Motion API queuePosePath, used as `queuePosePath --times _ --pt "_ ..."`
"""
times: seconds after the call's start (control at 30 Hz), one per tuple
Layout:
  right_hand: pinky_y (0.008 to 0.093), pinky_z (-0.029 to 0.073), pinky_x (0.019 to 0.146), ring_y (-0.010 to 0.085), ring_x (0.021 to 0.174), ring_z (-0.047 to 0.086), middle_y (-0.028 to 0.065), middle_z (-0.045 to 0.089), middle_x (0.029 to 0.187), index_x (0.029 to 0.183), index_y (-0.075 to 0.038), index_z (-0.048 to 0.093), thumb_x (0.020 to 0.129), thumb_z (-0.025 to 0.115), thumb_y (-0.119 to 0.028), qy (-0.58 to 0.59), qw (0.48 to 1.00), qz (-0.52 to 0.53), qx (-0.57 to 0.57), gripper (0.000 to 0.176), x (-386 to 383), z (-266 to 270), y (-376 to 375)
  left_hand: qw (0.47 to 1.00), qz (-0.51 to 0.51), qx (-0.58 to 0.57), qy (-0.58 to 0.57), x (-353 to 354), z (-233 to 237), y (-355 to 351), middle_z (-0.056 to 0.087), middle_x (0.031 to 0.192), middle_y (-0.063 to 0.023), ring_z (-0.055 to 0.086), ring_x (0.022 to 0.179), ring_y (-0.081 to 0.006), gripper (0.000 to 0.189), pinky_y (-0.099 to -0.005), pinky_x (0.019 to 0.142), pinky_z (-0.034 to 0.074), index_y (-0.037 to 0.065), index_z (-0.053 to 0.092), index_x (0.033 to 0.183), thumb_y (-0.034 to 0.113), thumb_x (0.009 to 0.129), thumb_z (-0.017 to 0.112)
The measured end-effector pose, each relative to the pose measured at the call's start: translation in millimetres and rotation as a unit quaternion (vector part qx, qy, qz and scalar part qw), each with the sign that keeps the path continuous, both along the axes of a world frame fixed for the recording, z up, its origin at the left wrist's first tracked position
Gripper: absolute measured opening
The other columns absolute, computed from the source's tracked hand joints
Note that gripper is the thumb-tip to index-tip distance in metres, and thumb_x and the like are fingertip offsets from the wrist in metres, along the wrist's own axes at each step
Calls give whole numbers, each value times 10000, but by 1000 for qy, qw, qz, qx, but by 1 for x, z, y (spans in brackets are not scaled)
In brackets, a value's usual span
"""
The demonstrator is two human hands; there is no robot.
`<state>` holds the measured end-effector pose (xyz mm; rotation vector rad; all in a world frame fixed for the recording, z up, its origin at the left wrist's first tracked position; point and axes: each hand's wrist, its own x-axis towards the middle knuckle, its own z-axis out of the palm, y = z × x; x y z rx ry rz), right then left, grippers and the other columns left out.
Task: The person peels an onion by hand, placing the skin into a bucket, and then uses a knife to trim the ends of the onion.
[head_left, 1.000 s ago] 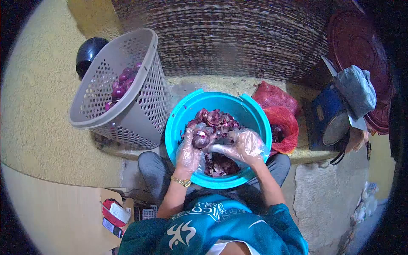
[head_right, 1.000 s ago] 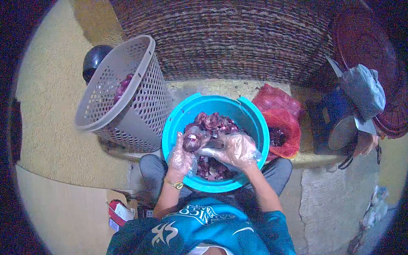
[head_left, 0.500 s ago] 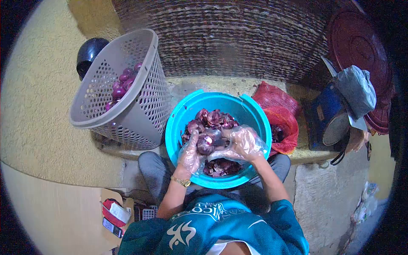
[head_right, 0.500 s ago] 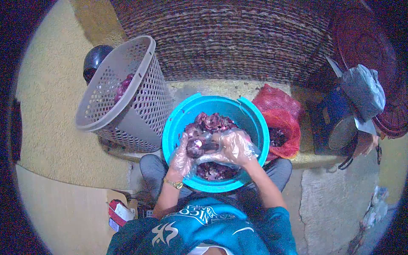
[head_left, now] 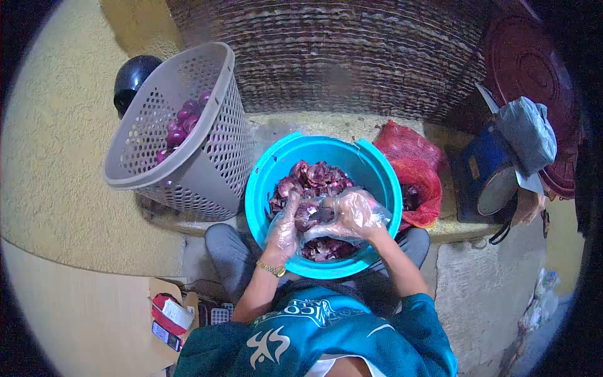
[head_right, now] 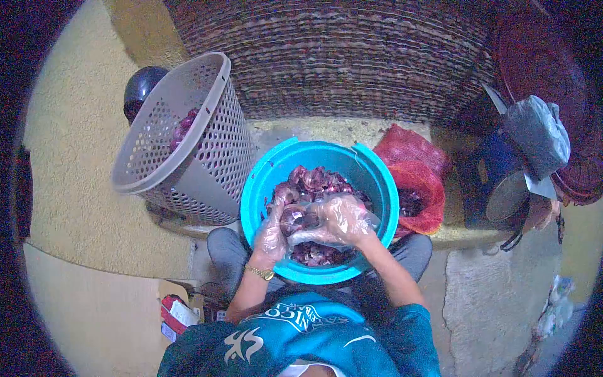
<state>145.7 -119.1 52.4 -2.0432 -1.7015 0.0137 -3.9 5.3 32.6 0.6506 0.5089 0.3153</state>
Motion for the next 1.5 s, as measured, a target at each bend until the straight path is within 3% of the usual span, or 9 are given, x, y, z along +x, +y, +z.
queuePosePath --times 0.47,0.63,0.73,0.8,0.93,1.0,1.27,1.33,1.5 --pt "452 510 600 346 623 660 179 651 661 860 -108 738 736 645 -703 31 996 -7 -88 615 -9 15 -3 1000 14 10 -9 5 -4 5 691 952 -63 666 831 -150 489 -298 720 567 42 667 1009 513 941 555" --pt "454 513 601 346 611 656 175 645 648 876 -126 734 658 721 -693 32 998 -48 32 607 -12 21 -2 999 14 42 -10 4 -8 6 688 1002 -76 670 846 -164 480 -308 735 567 50 660 997 516 938 559" --pt "453 510 590 343 597 653 176 634 630 868 -123 727 647 727 -696 34 998 -40 45 615 -14 19 1 999 11 34 -3 3 2 1 671 1043 -74 674 867 -202 420 -353 757 586 115 588 1199 453 951 568" --pt "452 507 581 342 589 649 177 629 622 865 -117 725 658 724 -691 28 998 -46 32 610 -15 21 0 999 29 44 1 4 10 -4 676 955 -48 663 833 -155 449 -280 706 559 80 655 1042 508 930 580" --pt "454 497 559 337 570 642 174 622 607 813 -97 720 689 707 -681 28 997 -67 -27 598 -15 21 -2 997 67 24 4 9 -9 -4 660 902 -15 631 760 -108 420 -254 653 535 95 641 1094 481 938 586" --pt "455 496 556 337 566 639 173 623 608 777 -92 711 709 691 -679 40 997 -61 -28 591 -13 8 1 998 42 27 -43 8 -24 3 665 1016 -53 658 868 -177 390 -340 729 571 117 594 1178 439 959 565" --pt "458 498 560 335 578 646 164 645 635 716 -84 704 799 619 -647 66 998 -15 16 575 -15 3 -2 997 70 31 -20 10 -12 -2 650 1039 -39 646 907 -160 434 -330 760 567 113 580 1211 464 957 556" --pt "462 509 576 330 599 658 149 661 653 739 -99 725 789 618 -662 59 993 -14 -104 575 -18 8 -2 997 78 8 -18 11 -10 -1 640 1016 -28 640 885 -143 454 -323 739 570 115 577 1213 481 946 570" --pt "446 507 628 340 660 662 182 661 695 789 -99 722 767 649 -652 77 995 -23 -59 558 -19 24 -11 997 78 11 -19 7 -11 7 600 1170 -74 611 1057 -219 512 -450 844 569 132 482 1306 494 950 546"
